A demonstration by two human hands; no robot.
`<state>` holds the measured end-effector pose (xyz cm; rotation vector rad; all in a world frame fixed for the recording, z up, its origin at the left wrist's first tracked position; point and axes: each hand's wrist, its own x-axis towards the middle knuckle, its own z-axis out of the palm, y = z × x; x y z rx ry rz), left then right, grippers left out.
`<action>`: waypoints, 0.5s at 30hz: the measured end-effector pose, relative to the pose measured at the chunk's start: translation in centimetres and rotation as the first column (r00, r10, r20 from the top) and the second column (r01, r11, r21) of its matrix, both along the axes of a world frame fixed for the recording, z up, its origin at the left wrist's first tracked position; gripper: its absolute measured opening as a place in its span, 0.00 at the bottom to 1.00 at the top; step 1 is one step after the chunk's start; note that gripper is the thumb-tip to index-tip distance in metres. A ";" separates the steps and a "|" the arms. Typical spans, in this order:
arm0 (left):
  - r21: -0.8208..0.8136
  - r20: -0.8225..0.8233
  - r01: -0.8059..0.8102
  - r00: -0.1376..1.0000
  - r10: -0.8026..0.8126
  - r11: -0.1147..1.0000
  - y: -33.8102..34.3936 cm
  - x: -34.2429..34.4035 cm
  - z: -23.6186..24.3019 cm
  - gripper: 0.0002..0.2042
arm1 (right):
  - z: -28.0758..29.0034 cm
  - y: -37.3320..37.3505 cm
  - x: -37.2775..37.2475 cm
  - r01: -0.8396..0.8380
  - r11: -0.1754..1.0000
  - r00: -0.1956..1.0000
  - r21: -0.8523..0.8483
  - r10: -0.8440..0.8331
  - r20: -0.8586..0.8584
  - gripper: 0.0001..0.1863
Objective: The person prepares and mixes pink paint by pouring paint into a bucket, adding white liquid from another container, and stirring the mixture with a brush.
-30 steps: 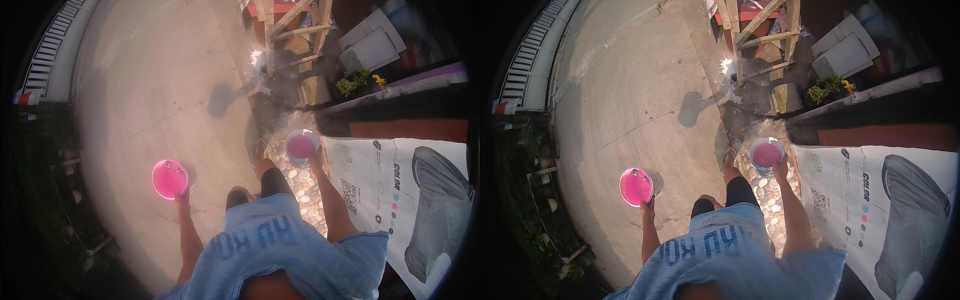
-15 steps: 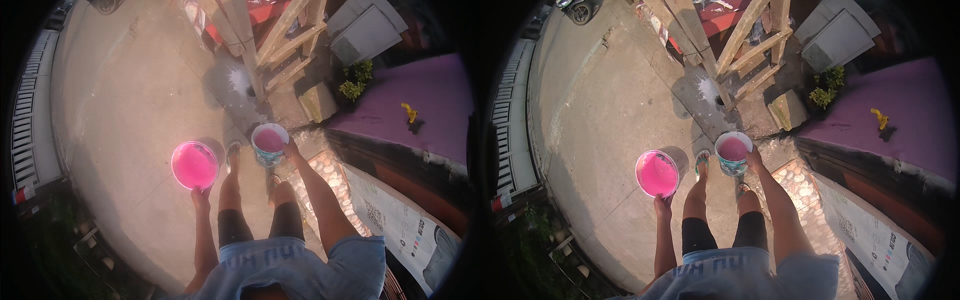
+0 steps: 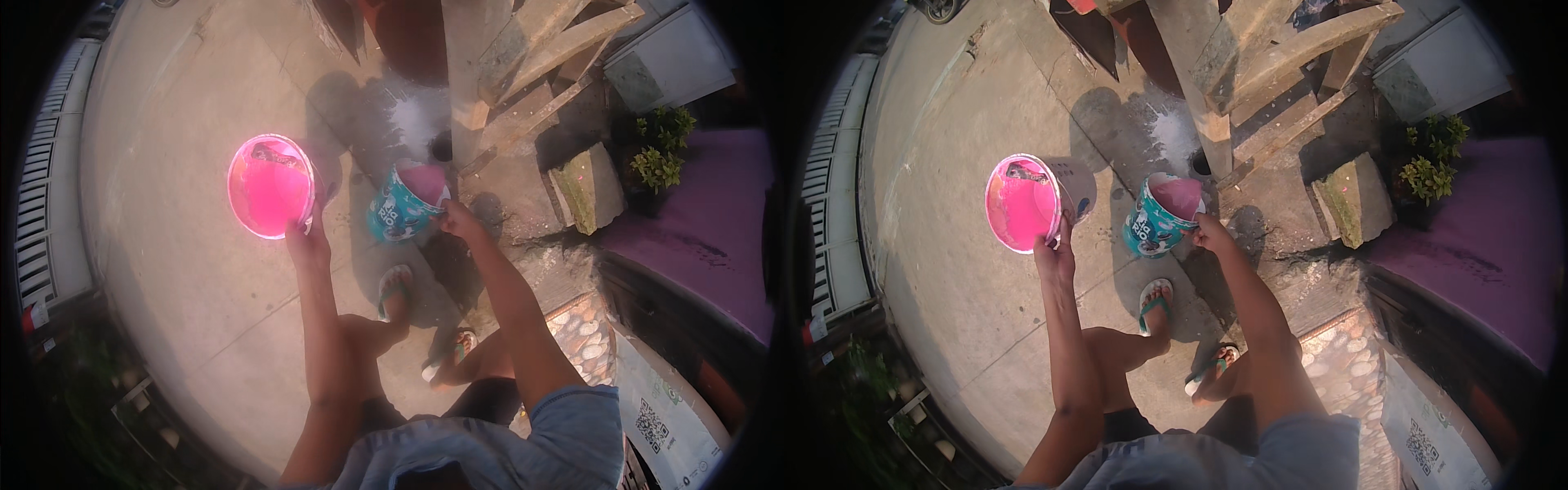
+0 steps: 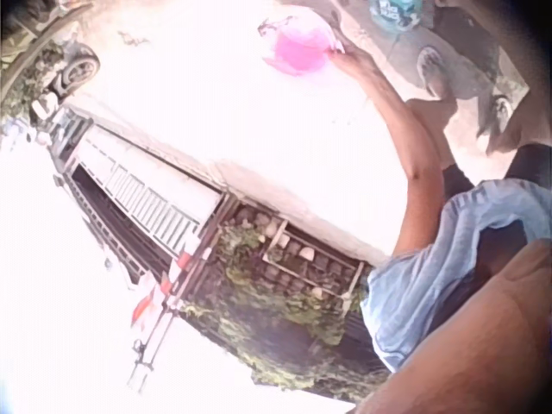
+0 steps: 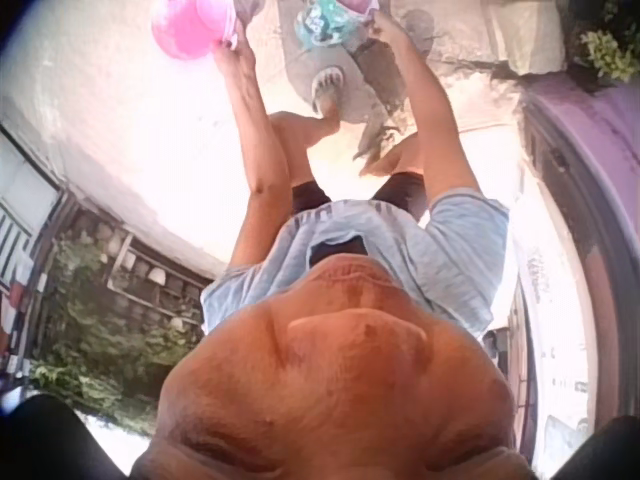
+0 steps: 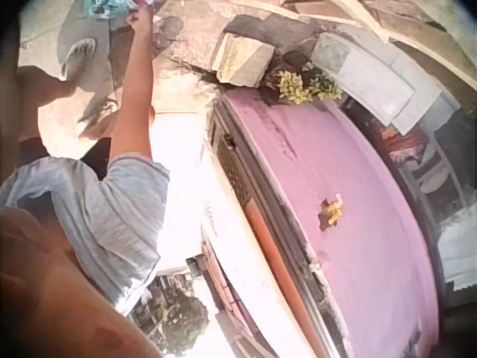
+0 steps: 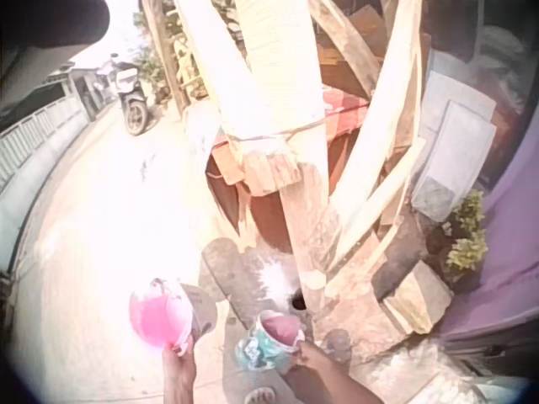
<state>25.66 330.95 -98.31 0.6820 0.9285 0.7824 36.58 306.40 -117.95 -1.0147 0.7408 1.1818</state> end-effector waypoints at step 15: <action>-0.521 0.377 0.265 0.924 -0.060 0.811 -0.8 0.4 2.6 0.26 | -5.6 3.1 1.9 0.209 0.957 0.973 0.200 -0.182 -0.143 0.09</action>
